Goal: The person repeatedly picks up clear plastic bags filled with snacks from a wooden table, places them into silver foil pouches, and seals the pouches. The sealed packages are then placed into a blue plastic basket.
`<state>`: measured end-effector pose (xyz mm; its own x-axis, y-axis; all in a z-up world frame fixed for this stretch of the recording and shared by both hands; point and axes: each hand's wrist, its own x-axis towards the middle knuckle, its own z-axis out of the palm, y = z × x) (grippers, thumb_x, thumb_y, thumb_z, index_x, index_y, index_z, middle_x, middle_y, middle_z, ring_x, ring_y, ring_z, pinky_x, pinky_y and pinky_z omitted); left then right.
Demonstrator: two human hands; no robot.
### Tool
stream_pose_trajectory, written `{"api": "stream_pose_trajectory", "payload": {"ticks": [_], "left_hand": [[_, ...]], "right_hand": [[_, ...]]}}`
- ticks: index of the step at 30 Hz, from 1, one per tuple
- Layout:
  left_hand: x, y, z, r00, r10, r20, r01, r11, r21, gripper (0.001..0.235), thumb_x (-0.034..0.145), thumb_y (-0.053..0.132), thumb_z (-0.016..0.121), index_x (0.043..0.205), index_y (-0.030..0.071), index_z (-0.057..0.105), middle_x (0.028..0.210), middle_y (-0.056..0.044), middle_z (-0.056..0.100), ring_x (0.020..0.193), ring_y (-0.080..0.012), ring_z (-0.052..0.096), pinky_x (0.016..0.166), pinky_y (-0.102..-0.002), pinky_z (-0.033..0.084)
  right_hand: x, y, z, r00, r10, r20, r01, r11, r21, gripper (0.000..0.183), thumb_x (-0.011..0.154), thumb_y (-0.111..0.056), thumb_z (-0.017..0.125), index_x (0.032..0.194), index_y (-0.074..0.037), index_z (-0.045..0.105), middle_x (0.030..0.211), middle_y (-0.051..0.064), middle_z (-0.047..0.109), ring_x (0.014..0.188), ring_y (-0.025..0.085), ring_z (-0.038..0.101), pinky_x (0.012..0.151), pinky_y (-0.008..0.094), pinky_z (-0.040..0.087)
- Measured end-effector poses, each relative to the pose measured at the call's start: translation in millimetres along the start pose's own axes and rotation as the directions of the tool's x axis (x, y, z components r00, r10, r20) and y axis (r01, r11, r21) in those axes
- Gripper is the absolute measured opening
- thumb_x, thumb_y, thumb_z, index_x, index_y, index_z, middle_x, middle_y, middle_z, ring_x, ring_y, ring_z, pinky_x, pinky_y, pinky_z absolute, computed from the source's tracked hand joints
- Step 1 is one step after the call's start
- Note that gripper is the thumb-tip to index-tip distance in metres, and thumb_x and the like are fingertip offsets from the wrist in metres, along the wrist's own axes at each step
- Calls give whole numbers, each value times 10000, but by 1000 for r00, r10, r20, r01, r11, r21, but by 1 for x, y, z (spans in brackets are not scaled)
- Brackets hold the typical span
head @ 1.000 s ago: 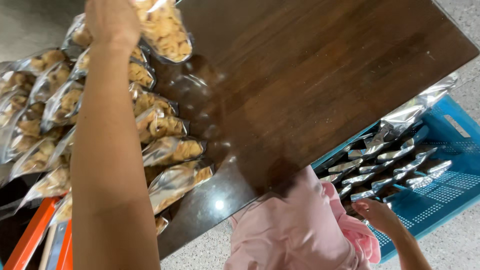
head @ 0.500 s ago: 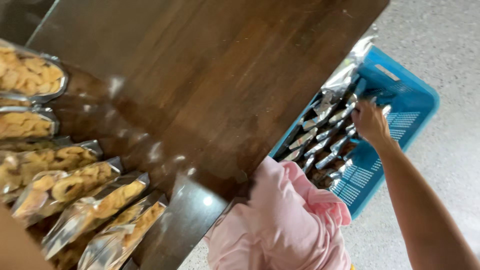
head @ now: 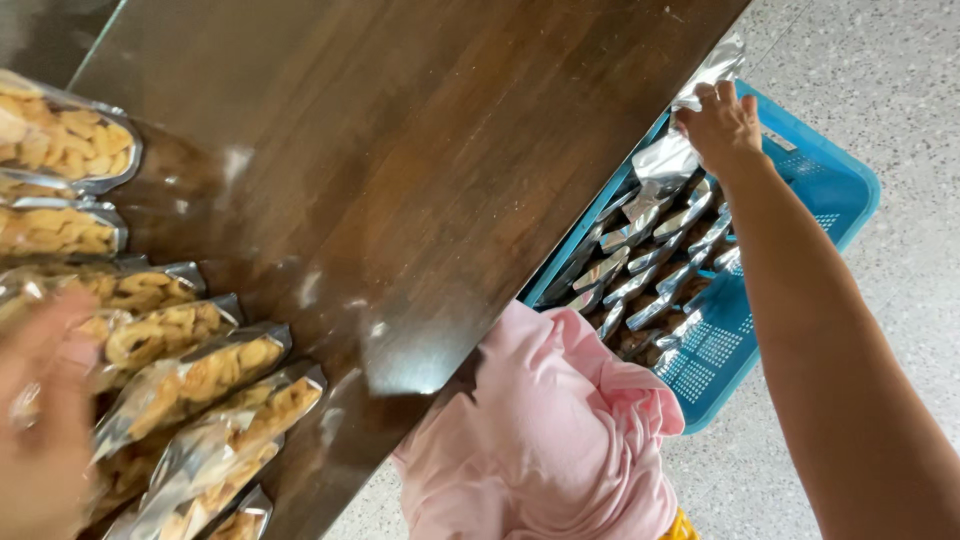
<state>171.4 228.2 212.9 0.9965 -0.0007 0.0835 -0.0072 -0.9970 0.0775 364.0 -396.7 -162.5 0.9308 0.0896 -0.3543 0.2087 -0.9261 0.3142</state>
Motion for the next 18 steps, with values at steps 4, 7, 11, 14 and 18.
{"api": "stream_pose_trajectory", "payload": {"ticks": [4,7,11,14,18], "left_hand": [[-53,53,11,986,166,-18,-163,926,-340,271,986,153,648,1251,147,703,1120,-79,751,996,-209,749,833,-338,583],[-98,96,39,996,92,23,-64,832,-551,243,938,135,683,1173,127,743,1099,-62,773,931,-166,758,761,-288,598],[-142,148,91,982,154,107,-13,623,-782,284,961,112,677,1244,104,697,1133,-77,772,982,-183,767,822,-296,596],[-182,183,130,931,147,335,279,305,-910,497,962,120,666,1438,96,526,1329,-140,692,1120,-214,727,868,-297,627],[-241,193,160,842,71,535,538,-42,-842,631,973,212,585,1521,161,276,1495,-92,498,1242,-195,651,741,-323,610]], "right_hand": [[-49,6,-6,994,-61,90,54,995,85,189,1100,-297,576,1221,-283,720,1046,25,744,1025,205,646,994,449,486],[-98,2,-18,994,-100,44,76,921,383,124,1034,-223,641,1090,-160,732,930,48,767,794,206,705,740,417,568],[-218,-7,-67,950,-126,-285,295,658,693,80,1010,-101,659,1003,-60,727,961,121,766,785,218,738,666,381,616],[-308,-57,-113,877,-136,-462,468,463,753,86,901,-101,777,939,-34,739,940,125,763,770,197,739,630,326,611],[-400,-162,-156,726,-125,-676,667,367,649,127,772,-102,830,886,-92,775,915,85,753,910,227,695,815,361,609]]}}
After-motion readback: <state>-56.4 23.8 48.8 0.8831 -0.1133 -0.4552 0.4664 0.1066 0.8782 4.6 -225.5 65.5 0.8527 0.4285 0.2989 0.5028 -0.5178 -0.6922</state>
